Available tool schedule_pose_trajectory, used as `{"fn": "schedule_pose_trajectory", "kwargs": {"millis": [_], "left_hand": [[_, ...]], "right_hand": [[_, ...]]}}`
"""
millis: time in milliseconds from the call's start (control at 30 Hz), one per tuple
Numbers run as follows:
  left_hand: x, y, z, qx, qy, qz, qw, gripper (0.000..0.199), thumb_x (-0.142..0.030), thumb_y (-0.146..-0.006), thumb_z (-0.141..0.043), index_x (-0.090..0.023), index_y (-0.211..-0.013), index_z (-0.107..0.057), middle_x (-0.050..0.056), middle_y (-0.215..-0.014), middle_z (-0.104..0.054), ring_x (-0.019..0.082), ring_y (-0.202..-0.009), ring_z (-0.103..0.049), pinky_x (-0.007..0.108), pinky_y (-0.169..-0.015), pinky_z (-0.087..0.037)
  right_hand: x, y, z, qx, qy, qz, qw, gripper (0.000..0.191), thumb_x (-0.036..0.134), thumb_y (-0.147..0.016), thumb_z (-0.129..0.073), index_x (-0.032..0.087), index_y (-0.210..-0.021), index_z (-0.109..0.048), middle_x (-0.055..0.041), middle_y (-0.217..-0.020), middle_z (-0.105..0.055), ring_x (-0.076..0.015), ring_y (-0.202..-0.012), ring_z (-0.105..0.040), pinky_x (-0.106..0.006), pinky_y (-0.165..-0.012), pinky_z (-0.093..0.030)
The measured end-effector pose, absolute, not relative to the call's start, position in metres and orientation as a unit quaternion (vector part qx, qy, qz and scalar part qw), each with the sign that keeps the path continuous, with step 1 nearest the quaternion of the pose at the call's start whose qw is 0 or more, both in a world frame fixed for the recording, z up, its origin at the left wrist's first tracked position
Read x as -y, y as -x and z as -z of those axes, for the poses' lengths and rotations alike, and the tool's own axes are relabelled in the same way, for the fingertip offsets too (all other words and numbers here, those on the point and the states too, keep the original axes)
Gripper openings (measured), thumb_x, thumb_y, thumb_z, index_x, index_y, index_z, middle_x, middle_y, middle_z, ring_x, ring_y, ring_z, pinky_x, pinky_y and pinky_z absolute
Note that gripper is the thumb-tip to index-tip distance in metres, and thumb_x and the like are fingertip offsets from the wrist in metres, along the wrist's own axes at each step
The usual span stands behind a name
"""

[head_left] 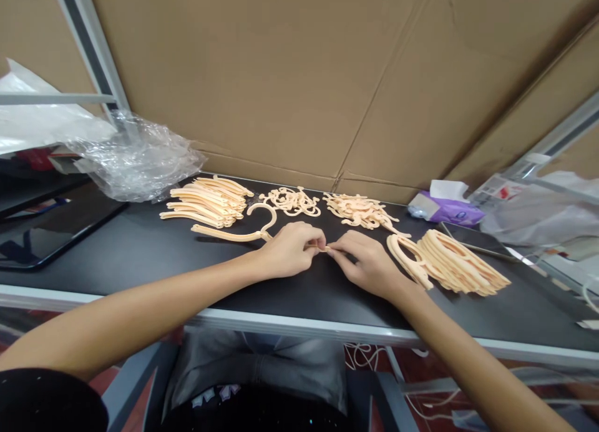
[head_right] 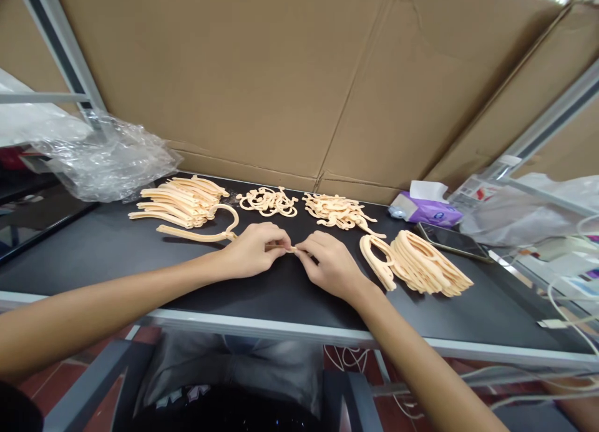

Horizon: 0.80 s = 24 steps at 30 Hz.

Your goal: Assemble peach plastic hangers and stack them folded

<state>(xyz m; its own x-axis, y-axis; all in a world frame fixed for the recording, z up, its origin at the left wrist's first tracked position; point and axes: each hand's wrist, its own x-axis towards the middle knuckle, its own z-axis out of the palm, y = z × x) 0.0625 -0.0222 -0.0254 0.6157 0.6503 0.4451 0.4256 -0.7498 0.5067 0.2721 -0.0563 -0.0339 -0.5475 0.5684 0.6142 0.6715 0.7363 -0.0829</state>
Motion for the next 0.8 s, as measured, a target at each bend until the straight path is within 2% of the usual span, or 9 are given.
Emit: {"fn": "schedule_pose_trajectory", "kwargs": {"millis": [167,433,600,800], "left_hand": [[0.022,-0.060,0.026,-0.266,-0.906,-0.316,0.095,0.015,-0.011,-0.088,-0.055,-0.017,-0.090,-0.068,0.004,-0.090,-0.069,0.019,-0.089,-0.062,0.031,-0.082,-0.050],[0.029,-0.056,0.015,-0.224,-0.917,-0.325,-0.063,0.018,-0.014,-0.089,-0.054,-0.015,-0.097,-0.070,0.008,-0.096,-0.067,0.022,-0.095,-0.060,0.036,-0.086,-0.049],[0.032,-0.057,0.016,-0.241,-0.925,-0.285,-0.068,0.019,-0.016,-0.091,-0.053,-0.015,-0.099,-0.070,0.009,-0.097,-0.068,0.022,-0.094,-0.060,0.035,-0.082,-0.050],[0.036,-0.058,0.016,-0.270,-0.933,-0.236,-0.034,0.020,-0.019,-0.095,-0.049,-0.017,-0.098,-0.069,0.006,-0.094,-0.069,0.021,-0.091,-0.063,0.033,-0.076,-0.050]], "right_hand": [[0.055,-0.272,0.032,0.867,0.367,0.078,0.328,0.013,0.018,-0.094,-0.058,0.018,-0.088,-0.069,-0.0062,-0.077,-0.068,-0.0190,-0.073,-0.063,-0.033,-0.069,-0.051],[0.054,-0.277,0.029,0.836,0.393,0.081,0.375,0.013,0.022,-0.094,-0.059,0.019,-0.085,-0.067,-0.0058,-0.076,-0.068,-0.0192,-0.072,-0.062,-0.033,-0.069,-0.050],[0.055,-0.278,0.028,0.839,0.401,0.061,0.363,0.016,0.024,-0.093,-0.059,0.018,-0.082,-0.068,-0.0050,-0.074,-0.068,-0.0185,-0.070,-0.062,-0.033,-0.069,-0.048],[0.059,-0.279,0.020,0.851,0.421,0.032,0.311,0.016,0.018,-0.087,-0.059,0.019,-0.075,-0.069,-0.0015,-0.067,-0.068,-0.0161,-0.064,-0.061,-0.032,-0.068,-0.045]]}}
